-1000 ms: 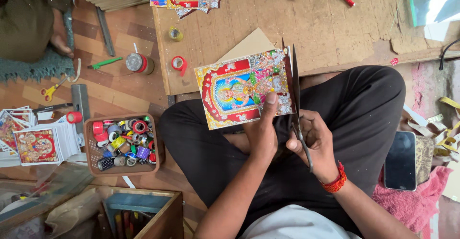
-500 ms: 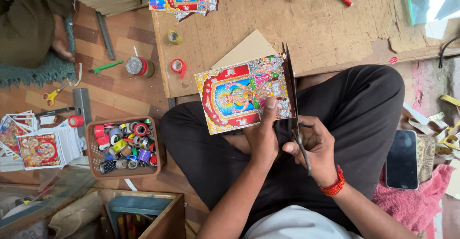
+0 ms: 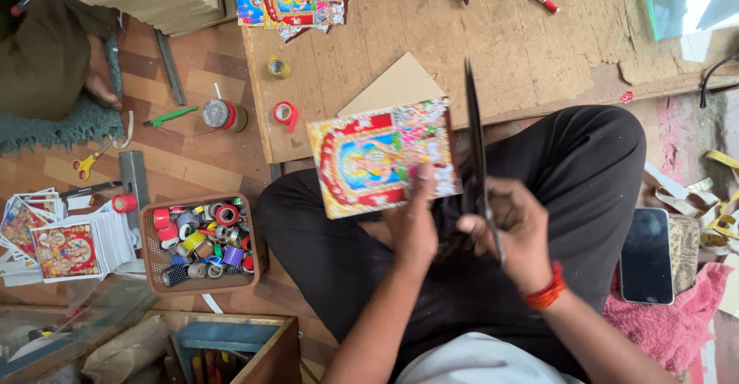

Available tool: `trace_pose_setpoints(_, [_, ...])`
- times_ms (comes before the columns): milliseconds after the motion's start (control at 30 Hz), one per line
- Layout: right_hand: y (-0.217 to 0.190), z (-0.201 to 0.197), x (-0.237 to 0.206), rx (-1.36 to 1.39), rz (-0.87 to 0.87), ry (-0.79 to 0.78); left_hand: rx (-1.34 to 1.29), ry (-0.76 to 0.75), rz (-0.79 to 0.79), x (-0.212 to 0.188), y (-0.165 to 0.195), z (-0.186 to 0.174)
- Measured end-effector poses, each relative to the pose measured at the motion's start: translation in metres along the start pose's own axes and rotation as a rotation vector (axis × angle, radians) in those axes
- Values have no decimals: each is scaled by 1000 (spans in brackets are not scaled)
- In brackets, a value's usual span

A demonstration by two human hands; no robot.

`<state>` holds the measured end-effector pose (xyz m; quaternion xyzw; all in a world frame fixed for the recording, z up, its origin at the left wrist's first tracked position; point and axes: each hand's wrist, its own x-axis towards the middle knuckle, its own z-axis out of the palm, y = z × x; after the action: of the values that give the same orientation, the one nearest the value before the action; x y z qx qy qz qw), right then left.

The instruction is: The person sits on the floor and wraps red patterned decorative tape around the edges of small devotional picture plaques, pressing the tape down along each side. They cut tape with scissors, smooth it over the plaque edges, and place finished plaques onto stacks on the workbench.

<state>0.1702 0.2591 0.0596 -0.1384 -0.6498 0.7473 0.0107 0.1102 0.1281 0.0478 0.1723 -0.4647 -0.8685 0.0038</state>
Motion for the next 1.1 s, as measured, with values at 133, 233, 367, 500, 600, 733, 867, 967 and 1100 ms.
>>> trace_pose_setpoints(133, [-28, -50, 64, -660, -222, -34, 808, -274, 219, 61, 36, -50])
trace_pose_setpoints(233, [-38, -86, 133, -1125, -378, -91, 966, -297, 205, 112, 55, -87])
trace_pose_setpoints(367, [-35, -97, 201, -1431, -338, -139, 698, -246, 353, 158, 66, -121])
trace_pose_setpoints(500, [-25, -76, 207, -1673, -584, -2, 724, -280, 420, 186, 54, -132])
trace_pose_setpoints(600, [-10, -43, 195, -1189, -431, -304, 697, -224, 391, 206, 37, -123])
trace_pose_setpoints(733, [10, -12, 178, -1394, -656, -480, 832, -214, 490, 211, 27, -100])
trace_pose_setpoints(867, [11, -14, 168, -1541, -523, -705, 1305, -237, 670, 172, 41, -85])
trace_pose_setpoints(967, [2, -22, 156, -1602, -513, -728, 1430, -298, 677, 135, 47, -74])
trace_pose_setpoints(1100, [-18, -29, 159, -1289, -535, -501, 1486, -307, 610, 104, 39, -66])
